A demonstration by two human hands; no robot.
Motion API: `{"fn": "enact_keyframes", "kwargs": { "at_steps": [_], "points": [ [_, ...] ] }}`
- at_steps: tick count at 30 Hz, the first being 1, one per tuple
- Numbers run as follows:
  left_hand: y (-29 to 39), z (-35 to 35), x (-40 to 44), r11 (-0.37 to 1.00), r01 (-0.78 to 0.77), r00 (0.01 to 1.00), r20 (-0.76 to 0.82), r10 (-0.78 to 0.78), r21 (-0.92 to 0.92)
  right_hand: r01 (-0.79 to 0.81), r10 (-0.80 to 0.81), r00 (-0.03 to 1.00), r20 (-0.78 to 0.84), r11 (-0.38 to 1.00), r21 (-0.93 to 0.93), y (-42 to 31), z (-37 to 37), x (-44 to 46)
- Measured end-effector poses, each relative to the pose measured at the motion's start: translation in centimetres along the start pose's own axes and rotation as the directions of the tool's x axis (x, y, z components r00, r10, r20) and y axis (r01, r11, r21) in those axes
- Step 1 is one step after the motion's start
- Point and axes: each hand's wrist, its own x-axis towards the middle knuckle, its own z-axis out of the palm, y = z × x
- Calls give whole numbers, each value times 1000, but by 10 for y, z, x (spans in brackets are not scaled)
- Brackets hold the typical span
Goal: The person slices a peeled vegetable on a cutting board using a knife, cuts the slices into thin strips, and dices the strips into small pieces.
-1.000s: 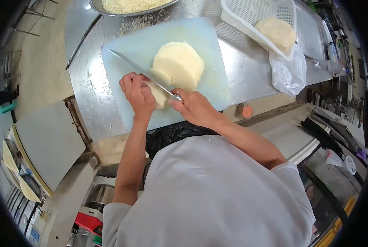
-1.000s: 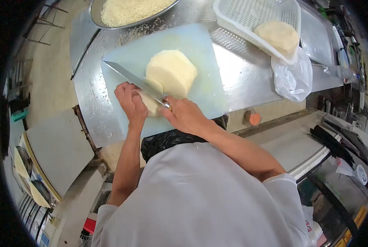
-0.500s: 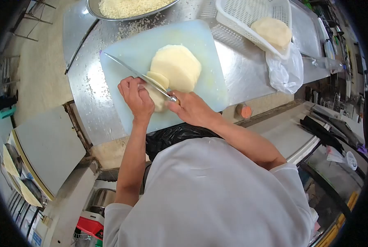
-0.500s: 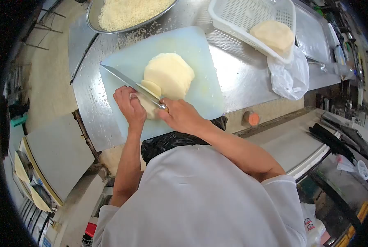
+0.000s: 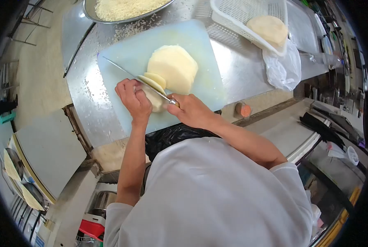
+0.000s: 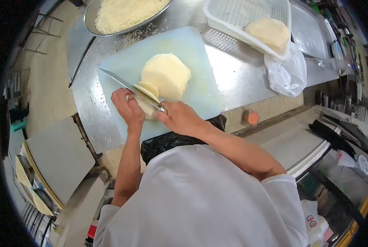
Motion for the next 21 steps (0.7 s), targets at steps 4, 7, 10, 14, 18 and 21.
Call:
{"fn": "enact_keyframes", "kwargs": {
  "at_steps": [4,7,10,14,18,21],
  "points": [
    [5,-2,-1,999,36,999,8,-36,-2,-186,178,977,118,981,60,-47,-39,-54],
    [2,-2,1,1000,14,1000,17,-14,7,-190,180,975,128,979,70,-40,-43,-62],
    [3,-4,-2,1000,3,1000,20,-3,18,-55,57,996,72,998,-42,9,-2,-16],
    [1,-1,-5,1000,19,999,-38,-20,-18,-114,114,990,77,993,-4,-8,-3,-9],
    [2,2,-3,999,22,998,-57,-24,-30,-228,218,963,161,973,44,-55,-48,-63],
    [3,0,-1,999,36,999,-28,-36,-22,-136,130,985,115,990,48,-37,-36,-55]
  ]
}}
